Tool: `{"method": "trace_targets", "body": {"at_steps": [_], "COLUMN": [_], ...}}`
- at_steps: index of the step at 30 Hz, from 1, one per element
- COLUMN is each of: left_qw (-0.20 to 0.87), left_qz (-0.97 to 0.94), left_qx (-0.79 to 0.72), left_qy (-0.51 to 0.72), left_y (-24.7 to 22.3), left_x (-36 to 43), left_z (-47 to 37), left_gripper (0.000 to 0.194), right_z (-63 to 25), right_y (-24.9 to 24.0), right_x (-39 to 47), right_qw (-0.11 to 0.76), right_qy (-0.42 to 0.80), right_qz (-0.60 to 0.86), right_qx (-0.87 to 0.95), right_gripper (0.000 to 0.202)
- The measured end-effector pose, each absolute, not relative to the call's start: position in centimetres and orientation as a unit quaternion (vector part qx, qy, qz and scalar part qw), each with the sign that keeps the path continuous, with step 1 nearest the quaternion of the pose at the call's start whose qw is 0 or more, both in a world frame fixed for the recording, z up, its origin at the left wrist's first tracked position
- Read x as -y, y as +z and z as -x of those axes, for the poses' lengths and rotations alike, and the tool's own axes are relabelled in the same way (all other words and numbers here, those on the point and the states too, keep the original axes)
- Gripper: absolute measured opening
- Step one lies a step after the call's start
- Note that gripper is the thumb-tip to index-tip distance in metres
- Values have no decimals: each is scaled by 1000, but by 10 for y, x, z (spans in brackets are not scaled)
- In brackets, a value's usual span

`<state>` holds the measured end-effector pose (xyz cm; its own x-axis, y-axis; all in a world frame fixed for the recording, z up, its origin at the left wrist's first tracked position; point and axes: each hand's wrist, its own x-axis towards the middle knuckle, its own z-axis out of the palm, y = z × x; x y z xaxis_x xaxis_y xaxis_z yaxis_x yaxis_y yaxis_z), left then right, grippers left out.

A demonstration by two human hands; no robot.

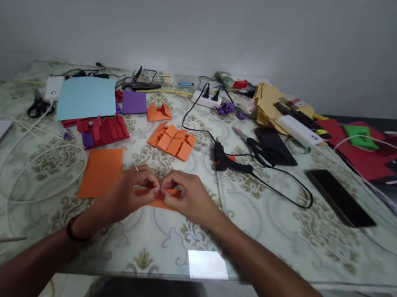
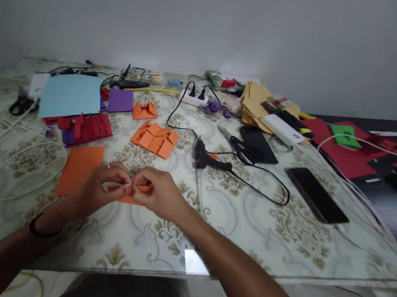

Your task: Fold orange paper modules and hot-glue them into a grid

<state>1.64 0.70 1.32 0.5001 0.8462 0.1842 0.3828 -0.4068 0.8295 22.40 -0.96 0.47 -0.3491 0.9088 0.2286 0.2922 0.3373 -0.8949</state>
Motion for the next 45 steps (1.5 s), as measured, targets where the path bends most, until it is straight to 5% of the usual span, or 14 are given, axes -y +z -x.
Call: {"method": "trace_targets", "body": {"at_steps": [16, 45], "left_qw": [453, 407], "left_qz": [-770, -770], "left_qx": [-373, -408], "left_qy": [250, 273], "left_y": [22, 32], "left_x": [-14, -8], "left_z": [-2, -3], "left_gripper": [5, 19], "right_z": [-238, -245], "right_y": [14, 18], "right_x": [6, 6], "right_qw": [372, 374], "right_qy": [436, 434], "right_qz": [413, 400], "right_qx": [707, 715], "right_gripper": [8, 6]}}
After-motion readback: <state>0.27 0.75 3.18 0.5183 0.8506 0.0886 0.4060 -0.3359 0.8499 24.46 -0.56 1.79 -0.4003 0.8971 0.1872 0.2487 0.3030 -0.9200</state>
